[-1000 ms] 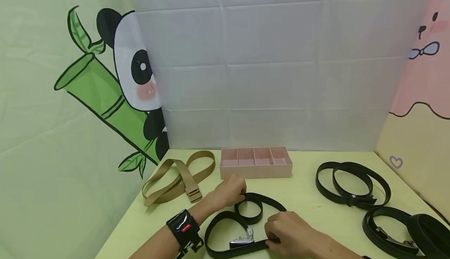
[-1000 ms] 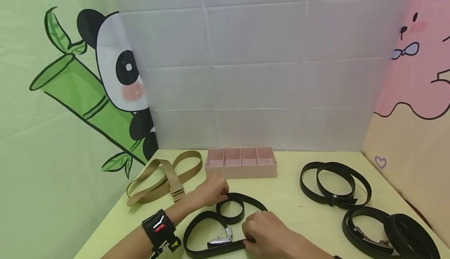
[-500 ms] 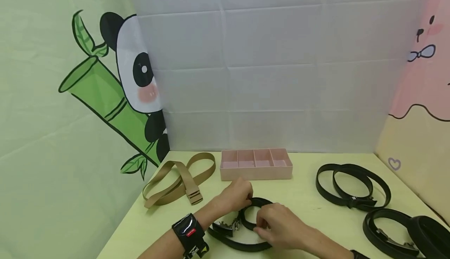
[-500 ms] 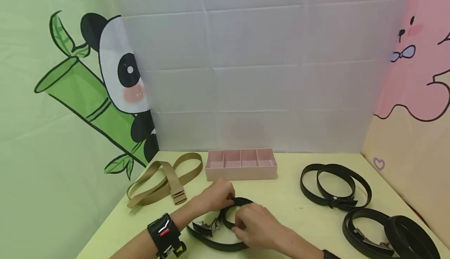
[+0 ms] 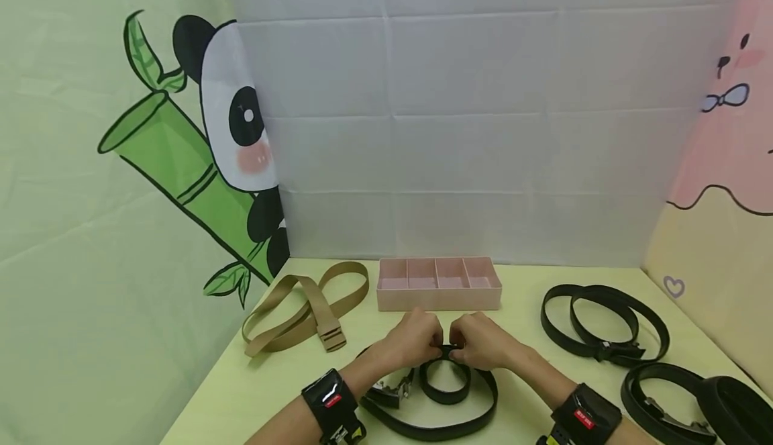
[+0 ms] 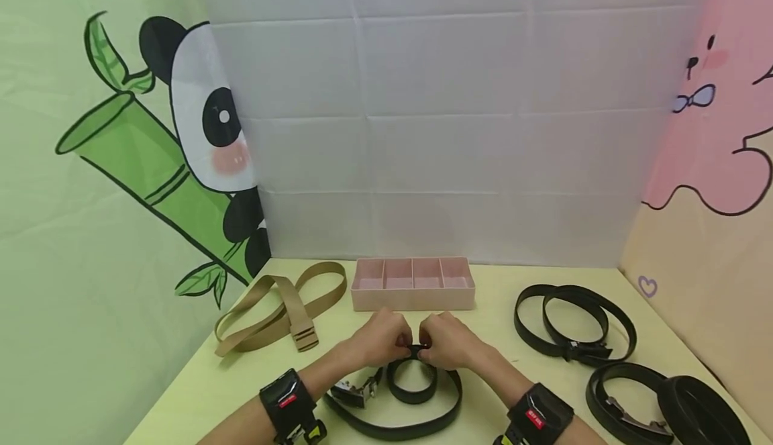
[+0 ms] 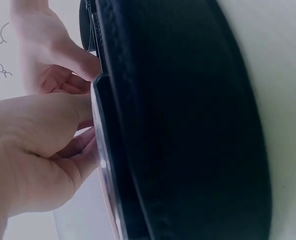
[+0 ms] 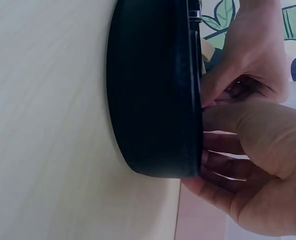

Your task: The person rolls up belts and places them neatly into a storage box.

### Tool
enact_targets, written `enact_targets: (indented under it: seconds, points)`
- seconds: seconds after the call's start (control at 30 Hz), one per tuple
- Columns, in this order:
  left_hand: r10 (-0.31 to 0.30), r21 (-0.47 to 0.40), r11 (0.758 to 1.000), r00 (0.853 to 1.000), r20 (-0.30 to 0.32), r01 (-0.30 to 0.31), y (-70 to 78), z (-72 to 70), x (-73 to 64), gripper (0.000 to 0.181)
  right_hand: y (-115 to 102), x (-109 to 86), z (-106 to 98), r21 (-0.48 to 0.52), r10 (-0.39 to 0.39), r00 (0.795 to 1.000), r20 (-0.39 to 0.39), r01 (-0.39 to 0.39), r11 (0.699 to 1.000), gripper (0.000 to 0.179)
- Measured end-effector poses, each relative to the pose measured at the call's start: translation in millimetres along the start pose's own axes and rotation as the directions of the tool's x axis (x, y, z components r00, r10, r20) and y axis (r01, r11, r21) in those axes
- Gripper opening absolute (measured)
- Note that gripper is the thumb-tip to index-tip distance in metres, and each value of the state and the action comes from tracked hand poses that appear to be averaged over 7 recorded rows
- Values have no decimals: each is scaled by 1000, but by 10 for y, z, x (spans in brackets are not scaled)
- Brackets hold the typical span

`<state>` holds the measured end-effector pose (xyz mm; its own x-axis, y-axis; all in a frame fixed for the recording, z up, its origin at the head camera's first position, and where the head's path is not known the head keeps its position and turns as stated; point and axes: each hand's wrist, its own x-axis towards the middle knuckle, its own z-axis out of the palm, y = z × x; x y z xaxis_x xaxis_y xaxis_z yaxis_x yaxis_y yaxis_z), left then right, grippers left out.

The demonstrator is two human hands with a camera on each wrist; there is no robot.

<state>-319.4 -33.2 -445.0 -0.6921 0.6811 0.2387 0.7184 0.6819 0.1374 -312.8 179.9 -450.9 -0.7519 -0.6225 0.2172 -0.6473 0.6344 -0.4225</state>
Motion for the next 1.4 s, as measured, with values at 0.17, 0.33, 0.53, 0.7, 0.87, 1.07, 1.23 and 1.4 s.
enact_targets:
  seconds: [0.17,0.33,0.53,0.7,0.87,1.07,1.23,1.4]
  points:
    - [-23,-65,998,1000,2,23,-1,16,13,12,63,10,47,19,-10,1000,-22,11,1000,20]
    - [-5,-148,989,1000,-15,3,-35,-79,-98,5,117,-24,60,-18,-19,999,-39,18,1000,23]
    - [23,-200,980,993,115,1,-110,-361,-431,16,201,-113,0,-46,-17,999,-50,15,999,25]
    - [47,-240,971,962,267,19,-167,-511,-704,23,260,-190,-46,-55,-21,998,-52,18,998,26]
    - [51,-250,968,944,326,34,-190,-495,-806,18,296,-239,-63,-38,-18,999,-41,16,999,24]
    - [40,-260,965,951,305,43,-246,-411,-766,6,321,-284,-79,-34,-18,999,-34,17,999,24]
    - [19,-219,975,971,238,35,-311,-339,-612,6,337,-324,-101,-23,-23,999,-29,22,999,25]
    - [20,-168,986,985,174,9,-323,-292,-401,8,359,-349,-123,-28,-32,999,-30,31,999,25]
